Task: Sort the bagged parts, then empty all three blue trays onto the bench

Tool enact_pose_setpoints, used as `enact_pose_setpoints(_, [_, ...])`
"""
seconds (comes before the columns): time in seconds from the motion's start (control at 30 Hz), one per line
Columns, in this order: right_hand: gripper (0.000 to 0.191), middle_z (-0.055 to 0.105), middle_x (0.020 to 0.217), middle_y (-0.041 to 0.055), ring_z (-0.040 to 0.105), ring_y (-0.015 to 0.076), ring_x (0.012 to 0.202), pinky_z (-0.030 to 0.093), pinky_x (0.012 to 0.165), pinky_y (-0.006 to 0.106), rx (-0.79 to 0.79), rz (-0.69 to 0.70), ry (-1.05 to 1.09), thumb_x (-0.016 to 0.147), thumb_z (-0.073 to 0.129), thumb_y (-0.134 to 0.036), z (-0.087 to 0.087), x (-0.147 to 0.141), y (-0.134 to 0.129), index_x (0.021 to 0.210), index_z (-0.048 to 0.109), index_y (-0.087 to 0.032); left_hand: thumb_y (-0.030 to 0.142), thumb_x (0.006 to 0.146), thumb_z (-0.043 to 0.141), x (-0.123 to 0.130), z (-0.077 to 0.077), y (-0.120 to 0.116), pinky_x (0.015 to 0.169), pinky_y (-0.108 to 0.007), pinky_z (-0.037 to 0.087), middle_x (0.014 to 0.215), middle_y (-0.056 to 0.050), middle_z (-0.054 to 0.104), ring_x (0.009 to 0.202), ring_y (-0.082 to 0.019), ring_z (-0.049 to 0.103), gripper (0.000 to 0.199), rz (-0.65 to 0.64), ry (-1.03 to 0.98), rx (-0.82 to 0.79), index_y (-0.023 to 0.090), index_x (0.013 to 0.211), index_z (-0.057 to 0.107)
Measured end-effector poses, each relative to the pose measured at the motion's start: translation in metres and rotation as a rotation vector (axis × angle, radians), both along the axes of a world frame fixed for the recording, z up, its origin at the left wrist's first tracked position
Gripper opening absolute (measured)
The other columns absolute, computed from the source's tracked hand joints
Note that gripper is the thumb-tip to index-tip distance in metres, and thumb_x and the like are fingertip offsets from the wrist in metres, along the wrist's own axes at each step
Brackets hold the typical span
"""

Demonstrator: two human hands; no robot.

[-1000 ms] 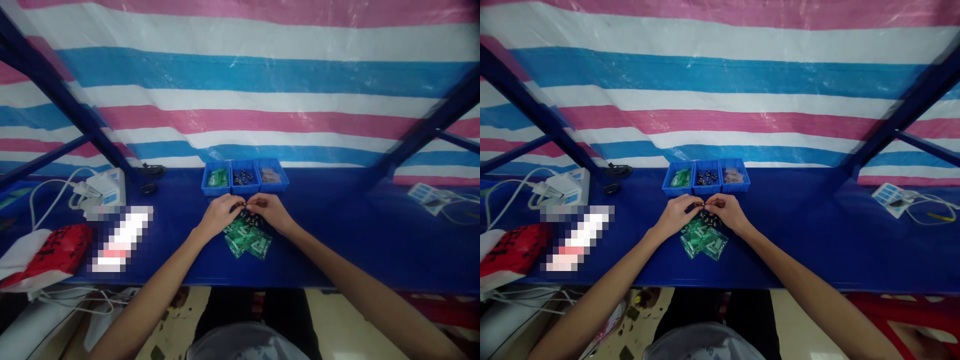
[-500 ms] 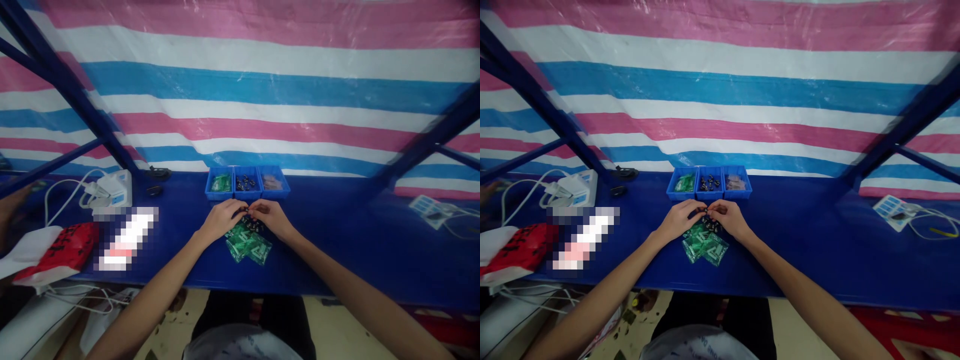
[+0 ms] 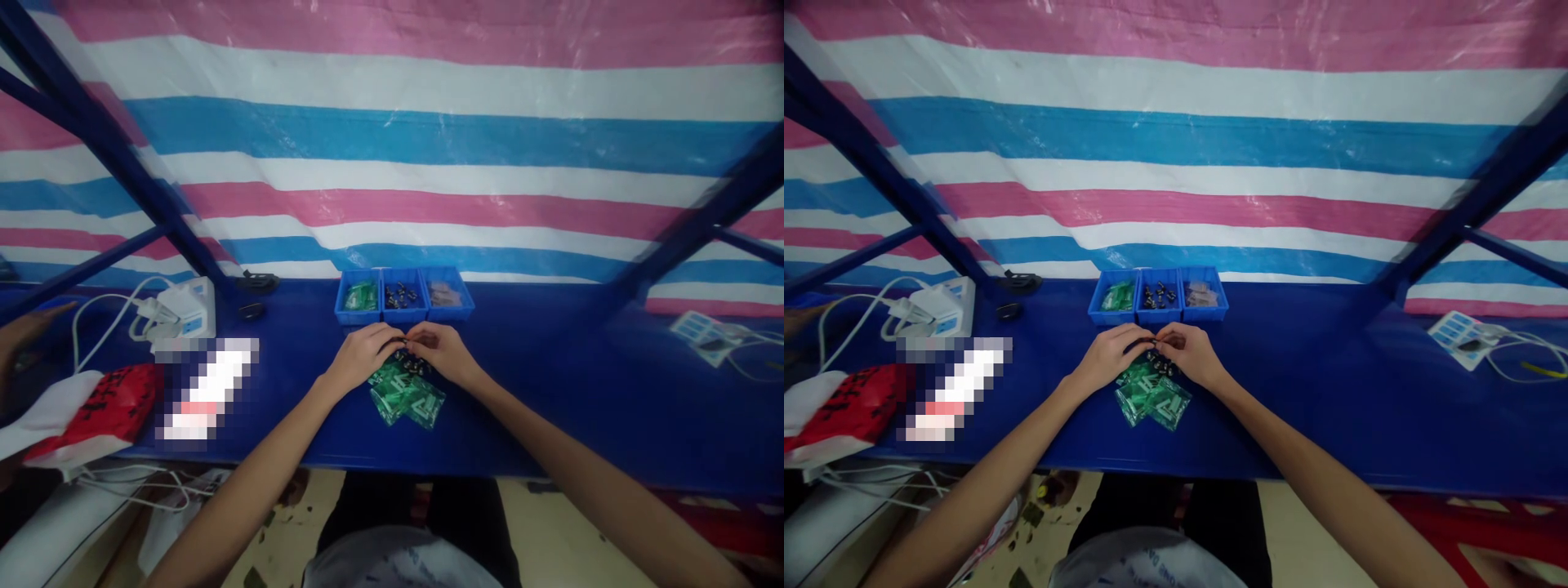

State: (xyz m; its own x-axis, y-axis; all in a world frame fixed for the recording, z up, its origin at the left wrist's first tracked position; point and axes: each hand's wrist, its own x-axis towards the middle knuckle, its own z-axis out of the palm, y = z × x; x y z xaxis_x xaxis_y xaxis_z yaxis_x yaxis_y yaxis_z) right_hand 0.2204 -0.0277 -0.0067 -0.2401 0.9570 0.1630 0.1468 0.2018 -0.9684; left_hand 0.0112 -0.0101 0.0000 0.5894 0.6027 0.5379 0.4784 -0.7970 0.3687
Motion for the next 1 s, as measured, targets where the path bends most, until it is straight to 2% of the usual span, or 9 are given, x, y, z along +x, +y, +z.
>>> enact_pose_setpoints(0.27, [0.022, 0.073, 0.082, 0.0049, 0.07, 0.0201, 0.075, 0.053, 0.069, 0.032, 0.024, -0.035, -0.016, 0.084, 0.069, -0.039, 0.0027, -0.0016, -0.0009, 0.092, 0.068, -0.019, 0.028, 0.103, 0.051, 0.0021, -0.0005, -0.0019, 0.086, -0.03, 0.057, 0.112, -0.004, 0.074, 0.099, -0.018, 0.072, 0.022, 0.006, -0.068, -0.046, 0.022, 0.119, 0.065])
enact_pose_setpoints(0.53, [0.023, 0.072, 0.078, 0.0032, 0.068, 0.0196, 0.075, 0.052, 0.07, 0.031, 0.08, -0.038, -0.06, 0.091, 0.063, -0.043, 0.0008, -0.0009, -0.0014, 0.089, 0.068, -0.02, 0.027, 0.102, 0.053, 0.0036, -0.0026, -0.0018, 0.084, -0.03, 0.056, 0.107, -0.005, 0.074, 0.096, -0.019, 0.071, 0.017, -0.007, -0.066, -0.032, 0.021, 0.113, 0.065])
enact_pose_setpoints(0.77, [0.017, 0.07, 0.077, 0.0021, 0.068, 0.0196, 0.073, 0.054, 0.068, 0.032, 0.114, -0.038, -0.033, 0.09, 0.063, -0.039, 0.0023, -0.0014, -0.0014, 0.09, 0.068, -0.022, 0.031, 0.102, 0.053, 0.0053, -0.0011, -0.0026, 0.084, -0.033, 0.054, 0.101, -0.005, 0.072, 0.094, -0.019, 0.067, 0.017, -0.011, -0.043, -0.024, 0.021, 0.109, 0.065])
enact_pose_setpoints(0.93, [0.016, 0.074, 0.083, 0.0036, 0.071, 0.0209, 0.079, 0.057, 0.074, 0.034, 0.088, -0.002, -0.004, 0.088, 0.064, -0.034, 0.0061, -0.001, -0.0023, 0.097, 0.069, -0.022, 0.033, 0.101, 0.055, 0.0071, 0.0014, -0.0023, 0.081, -0.032, 0.053, 0.095, -0.004, 0.071, 0.09, -0.019, 0.067, 0.017, 0.03, -0.071, -0.048, 0.02, 0.102, 0.066])
enact_pose_setpoints(1.0, [0.014, 0.075, 0.086, 0.004, 0.072, 0.0216, 0.082, 0.057, 0.078, 0.035, 0.125, -0.016, -0.029, 0.086, 0.066, -0.031, 0.0064, -0.0007, -0.0029, 0.097, 0.07, -0.022, 0.033, 0.101, 0.055, 0.0074, 0.0021, -0.002, 0.08, -0.032, 0.053, 0.094, -0.004, 0.071, 0.089, -0.019, 0.067, 0.017, 0.047, -0.076, -0.048, 0.02, 0.101, 0.066])
